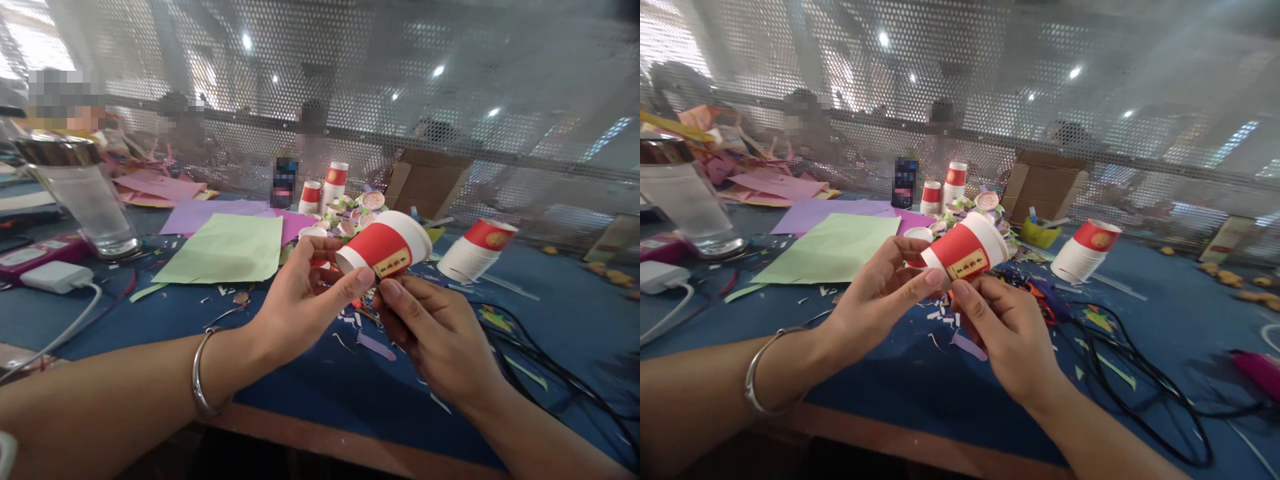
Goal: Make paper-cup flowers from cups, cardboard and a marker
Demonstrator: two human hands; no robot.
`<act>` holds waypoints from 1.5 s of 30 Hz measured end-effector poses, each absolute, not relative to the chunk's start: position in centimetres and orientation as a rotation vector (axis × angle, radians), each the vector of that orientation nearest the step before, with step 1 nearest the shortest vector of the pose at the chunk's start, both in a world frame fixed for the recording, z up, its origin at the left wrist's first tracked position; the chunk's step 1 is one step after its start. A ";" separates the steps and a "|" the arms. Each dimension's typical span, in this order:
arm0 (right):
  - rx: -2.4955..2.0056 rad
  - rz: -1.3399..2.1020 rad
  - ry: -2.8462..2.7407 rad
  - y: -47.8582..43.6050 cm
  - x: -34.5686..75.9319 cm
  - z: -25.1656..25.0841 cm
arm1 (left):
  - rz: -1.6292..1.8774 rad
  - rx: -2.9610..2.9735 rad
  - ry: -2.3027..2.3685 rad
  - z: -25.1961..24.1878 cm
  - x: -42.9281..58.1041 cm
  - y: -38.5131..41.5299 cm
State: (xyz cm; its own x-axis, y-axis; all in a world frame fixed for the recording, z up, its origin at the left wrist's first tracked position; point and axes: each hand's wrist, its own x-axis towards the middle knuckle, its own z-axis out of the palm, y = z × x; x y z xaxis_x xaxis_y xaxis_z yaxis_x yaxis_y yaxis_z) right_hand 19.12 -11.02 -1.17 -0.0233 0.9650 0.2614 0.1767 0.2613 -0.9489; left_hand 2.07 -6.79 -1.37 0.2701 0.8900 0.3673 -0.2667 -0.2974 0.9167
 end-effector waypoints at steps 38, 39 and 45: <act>-1.108 0.899 -1.474 -11.1 19.1 -1.5 | 1.442 1.714 0.624 -2.4 1.9 -6.7; -1.104 0.905 -1.471 -11.1 19.1 -1.4 | 1.412 1.611 0.634 -2.3 2.0 -6.8; -1.141 0.909 -1.455 -10.8 19.3 -1.5 | 1.217 1.302 0.601 -1.6 2.2 -6.6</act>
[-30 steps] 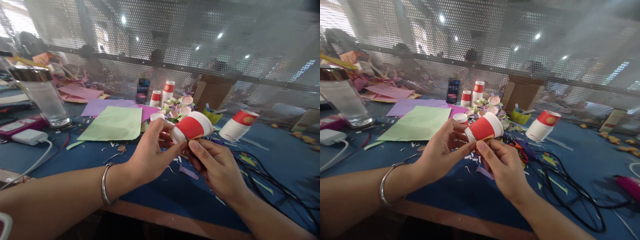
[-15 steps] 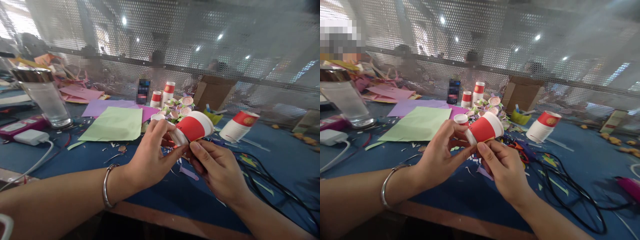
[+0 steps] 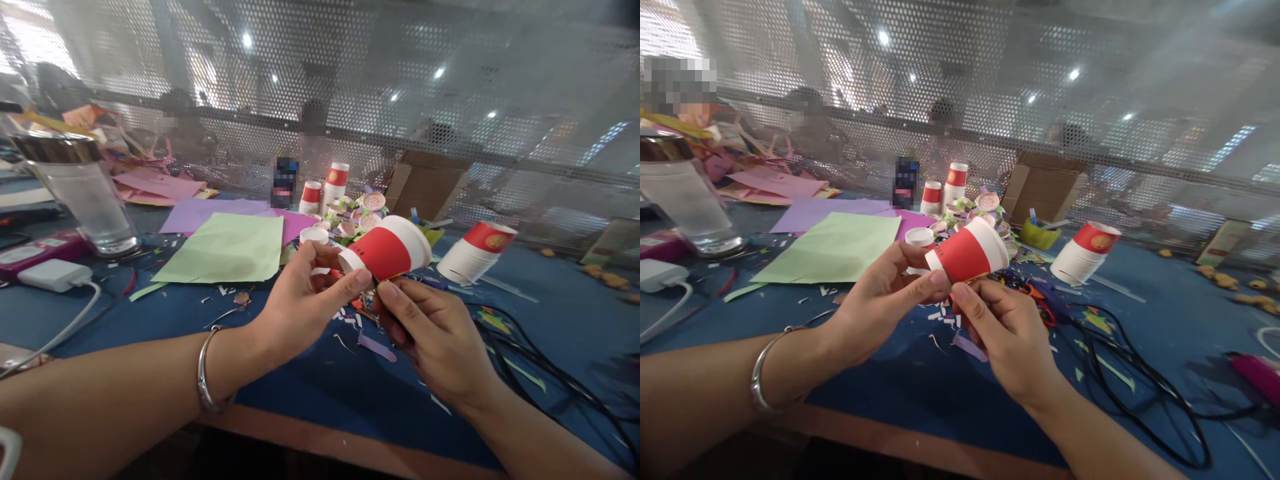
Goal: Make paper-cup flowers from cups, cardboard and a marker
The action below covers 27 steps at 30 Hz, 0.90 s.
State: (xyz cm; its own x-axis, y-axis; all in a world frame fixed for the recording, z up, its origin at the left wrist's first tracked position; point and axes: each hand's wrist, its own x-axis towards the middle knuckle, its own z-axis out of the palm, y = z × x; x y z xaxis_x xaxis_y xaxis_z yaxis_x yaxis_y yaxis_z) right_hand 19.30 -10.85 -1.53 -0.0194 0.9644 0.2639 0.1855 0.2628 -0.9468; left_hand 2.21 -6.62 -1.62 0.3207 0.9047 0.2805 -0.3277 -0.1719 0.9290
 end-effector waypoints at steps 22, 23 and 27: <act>-1.155 0.870 -1.498 -11.3 19.2 -1.7 | 1.394 1.556 0.553 -2.6 2.3 -7.1; -1.153 0.868 -1.497 -11.2 19.2 -1.6 | 1.402 1.575 0.552 -2.6 2.3 -7.1; -1.149 0.861 -1.510 -11.2 19.1 -1.6 | 1.461 1.726 0.541 -3.1 2.0 -6.9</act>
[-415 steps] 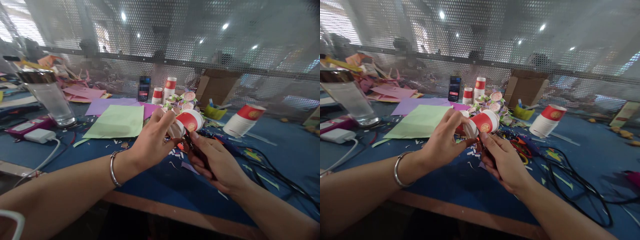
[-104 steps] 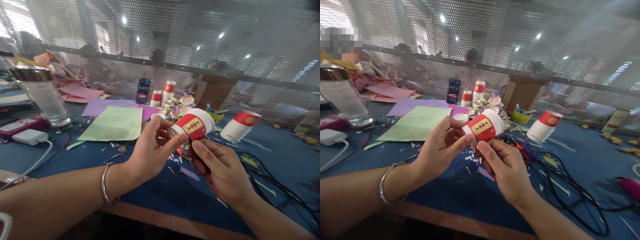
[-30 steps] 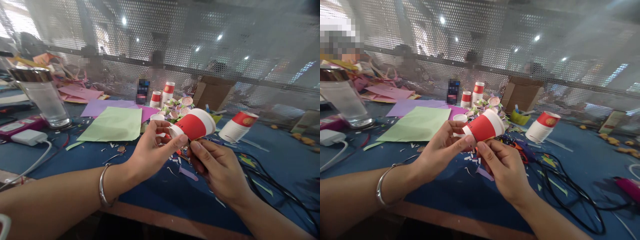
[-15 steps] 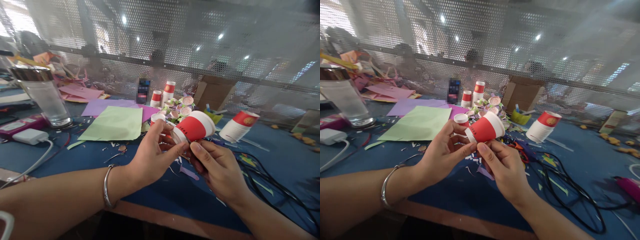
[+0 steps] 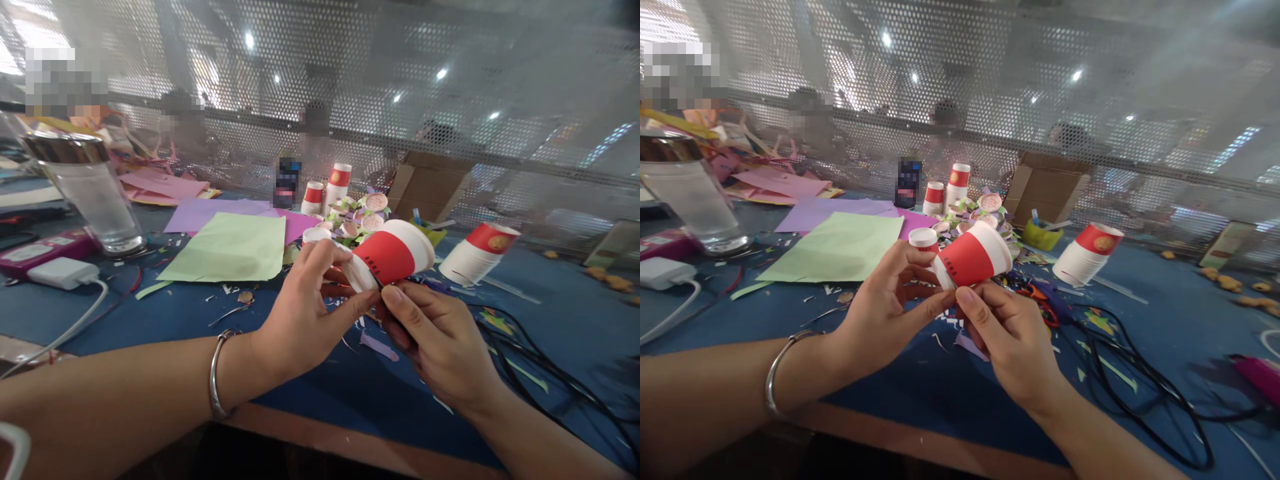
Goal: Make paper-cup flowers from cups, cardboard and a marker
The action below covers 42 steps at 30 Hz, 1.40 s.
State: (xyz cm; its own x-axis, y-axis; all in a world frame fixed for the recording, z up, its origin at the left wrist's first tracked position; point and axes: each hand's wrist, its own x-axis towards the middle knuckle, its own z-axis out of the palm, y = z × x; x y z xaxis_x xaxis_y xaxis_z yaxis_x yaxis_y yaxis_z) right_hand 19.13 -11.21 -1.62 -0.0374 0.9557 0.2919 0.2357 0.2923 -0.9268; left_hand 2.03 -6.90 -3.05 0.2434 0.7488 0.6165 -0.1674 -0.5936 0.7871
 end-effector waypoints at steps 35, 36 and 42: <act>-1.147 0.829 -1.537 -11.3 19.1 -1.8 | 1.386 1.579 0.611 -1.9 1.9 -7.1; -1.144 0.825 -1.541 -11.3 19.1 -1.7 | 1.392 1.606 0.611 -1.9 1.8 -7.1; -1.135 0.808 -1.567 -11.5 19.2 -1.5 | 1.412 1.665 0.604 -2.3 1.7 -7.1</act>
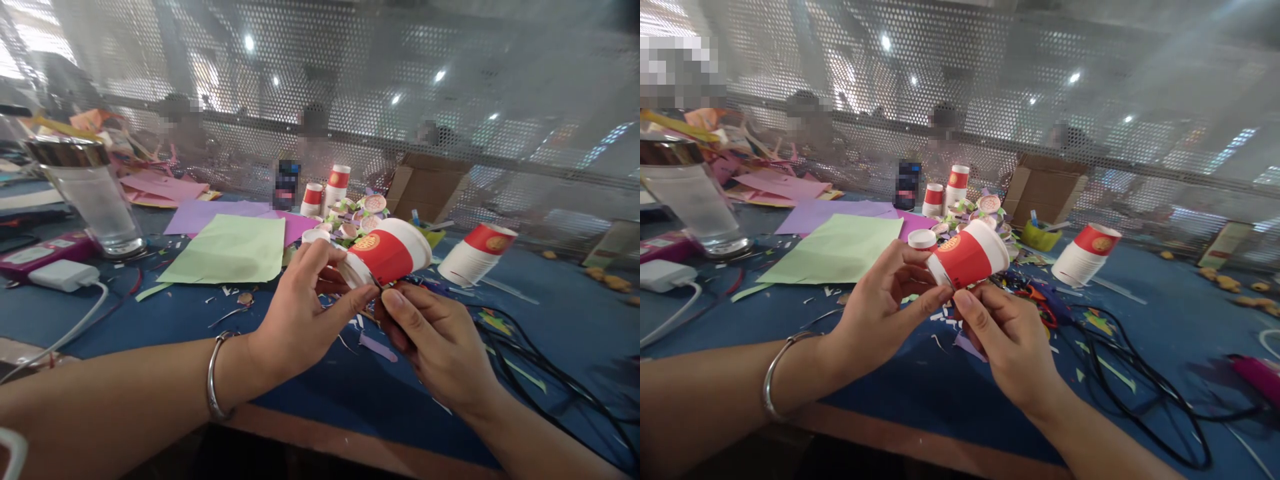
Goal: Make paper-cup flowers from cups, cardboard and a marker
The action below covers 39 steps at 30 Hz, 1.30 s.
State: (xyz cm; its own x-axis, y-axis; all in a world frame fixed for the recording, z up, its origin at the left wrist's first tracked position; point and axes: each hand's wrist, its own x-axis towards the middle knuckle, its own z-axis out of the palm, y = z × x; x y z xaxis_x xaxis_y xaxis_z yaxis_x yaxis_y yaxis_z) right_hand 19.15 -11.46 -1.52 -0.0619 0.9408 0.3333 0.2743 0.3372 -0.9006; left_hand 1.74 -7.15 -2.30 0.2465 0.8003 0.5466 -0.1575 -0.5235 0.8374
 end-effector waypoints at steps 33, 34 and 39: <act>-1.106 0.741 -1.612 -11.4 19.1 -1.0 | 1.439 1.687 0.633 -1.8 1.9 -7.1; -1.106 0.732 -1.621 -11.5 19.1 -0.9 | 1.454 1.702 0.623 -1.9 1.9 -7.1; -1.115 0.713 -1.634 -11.7 19.1 -0.7 | 1.505 1.771 0.593 -2.1 1.9 -6.8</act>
State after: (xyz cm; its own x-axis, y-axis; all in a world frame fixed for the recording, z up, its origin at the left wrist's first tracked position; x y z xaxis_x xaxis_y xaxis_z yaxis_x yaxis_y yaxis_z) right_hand 19.11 -11.69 -0.74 -0.0839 0.9132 0.3987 0.3288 0.4031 -0.8541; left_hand 1.91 -6.80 -2.13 0.2104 0.7417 0.6369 -0.1074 -0.6300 0.7691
